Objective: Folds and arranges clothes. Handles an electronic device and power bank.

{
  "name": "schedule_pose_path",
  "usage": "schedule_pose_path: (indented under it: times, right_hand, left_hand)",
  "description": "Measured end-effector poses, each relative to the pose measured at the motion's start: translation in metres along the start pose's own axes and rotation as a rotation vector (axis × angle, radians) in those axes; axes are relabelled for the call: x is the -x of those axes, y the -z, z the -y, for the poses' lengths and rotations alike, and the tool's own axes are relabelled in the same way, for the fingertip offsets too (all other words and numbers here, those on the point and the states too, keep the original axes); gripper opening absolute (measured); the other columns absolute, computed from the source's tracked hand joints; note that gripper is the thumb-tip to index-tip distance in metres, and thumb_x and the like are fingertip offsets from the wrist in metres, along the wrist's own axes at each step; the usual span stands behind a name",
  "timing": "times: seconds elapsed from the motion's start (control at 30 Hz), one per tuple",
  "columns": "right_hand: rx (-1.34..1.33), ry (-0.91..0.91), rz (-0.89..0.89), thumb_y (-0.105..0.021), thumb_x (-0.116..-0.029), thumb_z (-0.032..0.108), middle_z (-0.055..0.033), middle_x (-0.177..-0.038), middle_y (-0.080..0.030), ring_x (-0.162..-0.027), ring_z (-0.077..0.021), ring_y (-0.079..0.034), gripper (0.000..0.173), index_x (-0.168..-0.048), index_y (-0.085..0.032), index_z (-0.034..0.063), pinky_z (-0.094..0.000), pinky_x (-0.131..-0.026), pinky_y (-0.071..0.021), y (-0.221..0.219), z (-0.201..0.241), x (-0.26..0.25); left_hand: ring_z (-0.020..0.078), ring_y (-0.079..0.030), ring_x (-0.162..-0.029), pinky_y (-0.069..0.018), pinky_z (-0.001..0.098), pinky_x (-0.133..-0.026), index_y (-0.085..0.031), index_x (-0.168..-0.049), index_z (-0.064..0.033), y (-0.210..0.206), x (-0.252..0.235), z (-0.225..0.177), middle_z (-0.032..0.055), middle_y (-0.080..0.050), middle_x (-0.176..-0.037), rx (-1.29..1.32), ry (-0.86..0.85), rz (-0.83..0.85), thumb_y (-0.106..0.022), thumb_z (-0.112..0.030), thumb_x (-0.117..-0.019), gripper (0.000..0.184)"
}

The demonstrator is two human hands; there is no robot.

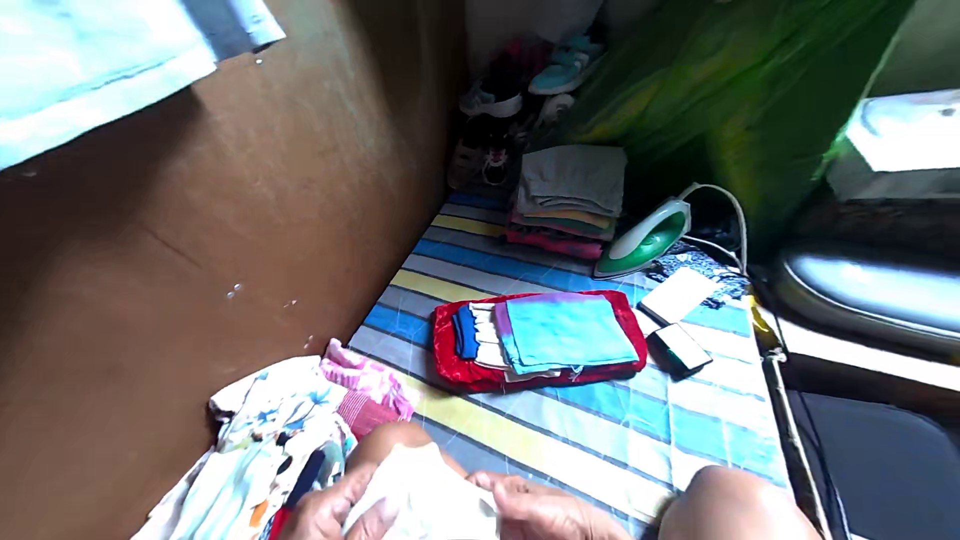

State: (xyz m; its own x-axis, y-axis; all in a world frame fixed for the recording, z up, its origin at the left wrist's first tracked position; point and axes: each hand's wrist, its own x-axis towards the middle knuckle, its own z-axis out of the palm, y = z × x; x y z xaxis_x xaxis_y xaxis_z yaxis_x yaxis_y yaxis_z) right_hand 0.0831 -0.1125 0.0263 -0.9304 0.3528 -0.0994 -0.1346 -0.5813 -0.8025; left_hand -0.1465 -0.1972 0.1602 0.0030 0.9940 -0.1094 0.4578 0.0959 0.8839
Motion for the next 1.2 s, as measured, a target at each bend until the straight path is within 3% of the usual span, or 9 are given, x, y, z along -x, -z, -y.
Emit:
schedule_pose_path:
  times: [0.07, 0.2, 0.4, 0.5, 0.6, 0.67, 0.8, 1.03, 1.2]
  right_hand:
    - [-0.122, 0.069, 0.029, -0.058, -0.0872, 0.074, 0.0085, -0.102, -0.075, -0.091, -0.0051, -0.071, 0.059, -0.119, -0.064, 0.0257, -0.0265, -0.08, -0.0584, 0.028, -0.004, 0.0]
    - [-0.394, 0.197, -0.186, -0.078, -0.0815, 0.058, 0.0012, -0.105, -0.077, -0.098, -0.0131, -0.073, 0.055, -0.118, -0.063, 0.0194, -0.0347, -0.09, -0.0597, 0.054, 0.012, -0.009]
    - [-0.406, 0.46, -0.422, -0.08, -0.0829, 0.052, -0.0118, -0.12, -0.073, -0.102, -0.0231, -0.074, 0.088, -0.149, -0.037, 0.0119, -0.038, -0.085, -0.061, 0.095, 0.052, -0.004]
    - [-0.45, 0.515, -0.579, -0.076, -0.0879, 0.047, -0.0117, -0.125, -0.071, -0.105, -0.0242, -0.073, 0.073, -0.143, -0.041, 0.0132, -0.0358, -0.082, -0.0618, 0.111, 0.058, 0.005]
    - [-0.497, 0.429, -0.868, -0.042, -0.1085, 0.03, -0.0077, -0.114, -0.075, -0.094, -0.0205, -0.075, 0.033, -0.136, -0.044, 0.0129, -0.0324, -0.073, -0.061, 0.121, 0.06, 0.008]
    - [-0.53, 0.317, -1.045, -0.033, -0.1117, 0.023, -0.0066, -0.103, -0.076, -0.082, -0.0178, -0.075, 0.027, -0.132, -0.046, 0.0114, -0.0295, -0.065, -0.0599, 0.124, 0.066, 0.008]
    - [-0.545, 0.209, -1.162, -0.037, -0.1112, 0.016, -0.0075, -0.097, -0.075, -0.077, -0.0158, -0.074, 0.02, -0.126, -0.049, 0.0096, -0.0262, -0.057, -0.0566, 0.125, 0.066, 0.003]
    - [-0.476, 0.161, -1.156, -0.041, -0.109, 0.009, -0.0069, -0.096, -0.075, -0.077, -0.0126, -0.073, 0.014, -0.119, -0.051, 0.0081, -0.0227, -0.057, -0.0546, 0.125, 0.061, -0.001]
    - [-0.477, 0.162, -1.153, -0.041, -0.1088, 0.008, -0.0075, -0.095, -0.075, -0.075, -0.0126, -0.073, 0.013, -0.118, -0.051, 0.0081, -0.022, -0.056, -0.0542, 0.125, 0.061, -0.002]
  left_hand:
    - [-0.0042, -0.067, -0.091, -0.0573, 0.0219, -0.088, -0.059, -0.117, 0.0061, -0.008, -0.024, -0.007, -0.0056, -0.071, -0.098, 0.107, -0.001, -0.063, -0.051, -0.002, -0.1007, 0.02]
    - [0.0001, -0.067, -0.094, -0.0566, 0.0219, -0.089, -0.054, -0.126, 0.0075, -0.046, -0.09, 0.015, 0.0026, -0.069, -0.105, 0.253, 0.128, -0.228, -0.045, -0.003, -0.1034, 0.027]
    - [0.0069, -0.069, -0.095, -0.0587, 0.0252, -0.086, -0.049, -0.135, 0.0039, -0.062, -0.177, 0.039, 0.0064, -0.069, -0.109, 0.561, 0.209, -0.285, -0.039, -0.002, -0.1042, 0.033]
    - [0.01, -0.071, -0.089, -0.0607, 0.0282, -0.081, -0.048, -0.132, 0.0016, -0.071, -0.211, 0.033, 0.0066, -0.07, -0.101, 0.669, 0.205, -0.262, -0.038, -0.001, -0.1058, 0.028]
    - [0.0142, -0.069, -0.093, -0.059, 0.0321, -0.085, -0.05, -0.134, 0.0009, -0.083, -0.235, 0.016, 0.0107, -0.069, -0.106, 0.653, 0.204, -0.162, -0.041, -0.001, -0.1062, 0.03]
    - [0.0139, -0.069, -0.093, -0.0583, 0.0319, -0.084, -0.054, -0.133, -0.0023, -0.086, -0.243, 0.002, 0.0092, -0.069, -0.106, 0.658, 0.18, -0.096, -0.041, -0.003, -0.1071, 0.028]
    - [0.012, -0.072, -0.087, -0.0615, 0.0296, -0.078, -0.058, -0.127, -0.0083, -0.076, -0.249, 0.003, 0.005, -0.073, -0.1, 0.771, 0.168, -0.058, -0.039, -0.005, -0.1082, 0.027]
    - [0.0229, -0.065, -0.109, -0.0543, 0.0396, -0.095, -0.043, -0.144, 0.0047, -0.075, -0.256, 0.123, 0.0218, -0.061, -0.126, 0.519, 0.455, -0.174, -0.038, -0.007, -0.1099, 0.036]
    - [0.0209, -0.065, -0.102, -0.0544, 0.0369, -0.091, -0.05, -0.137, 0.0051, -0.082, -0.264, 0.117, 0.0203, -0.063, -0.119, 0.504, 0.436, -0.259, -0.04, -0.007, -0.1094, 0.032]
